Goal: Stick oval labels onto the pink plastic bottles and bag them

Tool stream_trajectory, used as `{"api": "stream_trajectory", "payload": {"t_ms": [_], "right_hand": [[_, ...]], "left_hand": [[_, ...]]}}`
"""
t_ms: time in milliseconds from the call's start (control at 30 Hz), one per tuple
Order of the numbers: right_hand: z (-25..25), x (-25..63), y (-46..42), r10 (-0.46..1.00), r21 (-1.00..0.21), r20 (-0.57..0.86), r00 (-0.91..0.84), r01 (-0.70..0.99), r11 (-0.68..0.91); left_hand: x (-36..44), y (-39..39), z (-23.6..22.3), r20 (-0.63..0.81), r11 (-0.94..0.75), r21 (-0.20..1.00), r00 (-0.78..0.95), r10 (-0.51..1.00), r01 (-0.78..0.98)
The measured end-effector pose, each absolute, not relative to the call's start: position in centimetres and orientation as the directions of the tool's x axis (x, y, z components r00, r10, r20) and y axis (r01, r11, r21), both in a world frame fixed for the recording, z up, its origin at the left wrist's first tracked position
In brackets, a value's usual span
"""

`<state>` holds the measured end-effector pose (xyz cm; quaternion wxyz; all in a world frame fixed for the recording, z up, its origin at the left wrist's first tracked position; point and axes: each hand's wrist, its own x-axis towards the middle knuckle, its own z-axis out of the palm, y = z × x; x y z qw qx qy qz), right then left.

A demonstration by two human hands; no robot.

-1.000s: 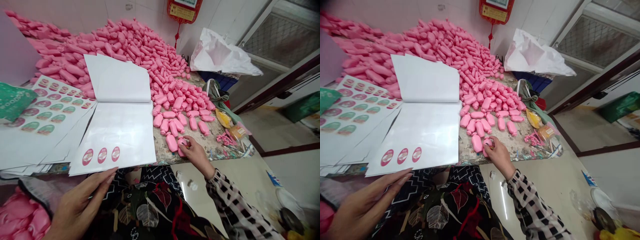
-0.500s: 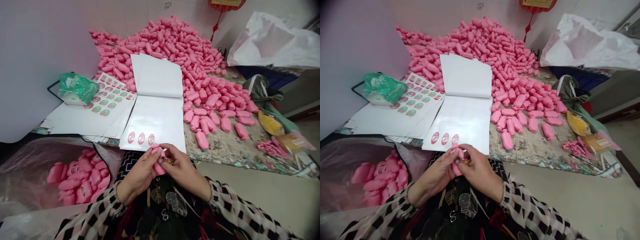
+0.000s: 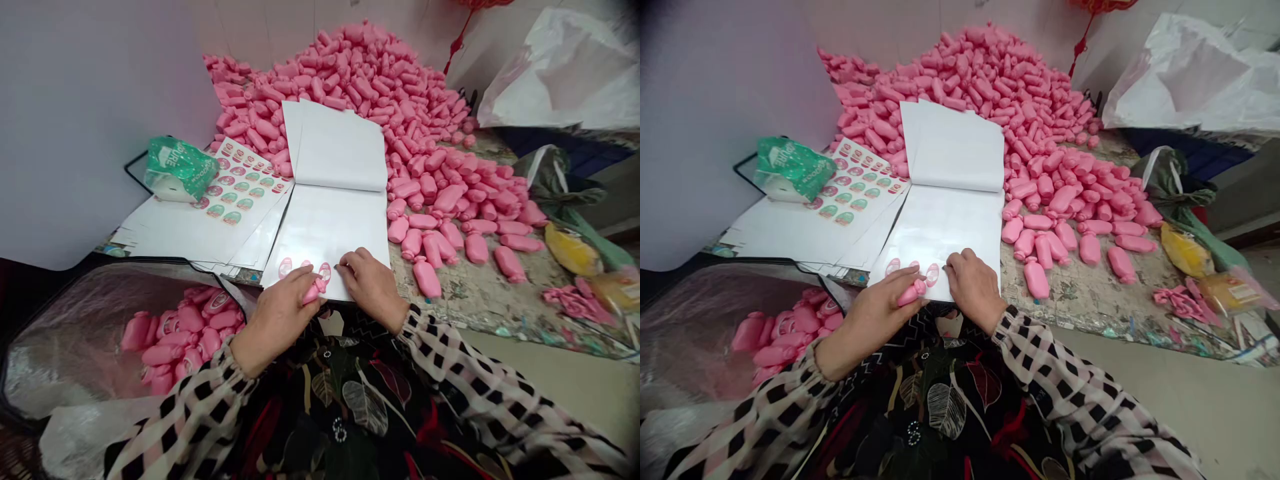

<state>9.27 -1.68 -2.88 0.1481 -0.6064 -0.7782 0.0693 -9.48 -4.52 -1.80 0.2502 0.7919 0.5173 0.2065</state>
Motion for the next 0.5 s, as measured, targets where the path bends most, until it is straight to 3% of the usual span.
{"api": "stream_trajectory", "payload": {"t_ms": [233, 500], "right_hand": [[-2.3, 9.2, -1.3, 0.955, -0.165, 0.112, -0.274, 0.943, 0.290], [-2.4, 9.8, -0.6, 0.944, -0.298, 0.065, -0.322, 0.897, 0.327]], "left_hand": [[-9.1, -5.6, -2.7, -0.115, -0.351, 0.450, 0.444, 0.889, 0.821], [-8.7, -6.4, -4.2, -0.074, -0.381, 0.346, 0.430, 0.900, 0.857]]}}
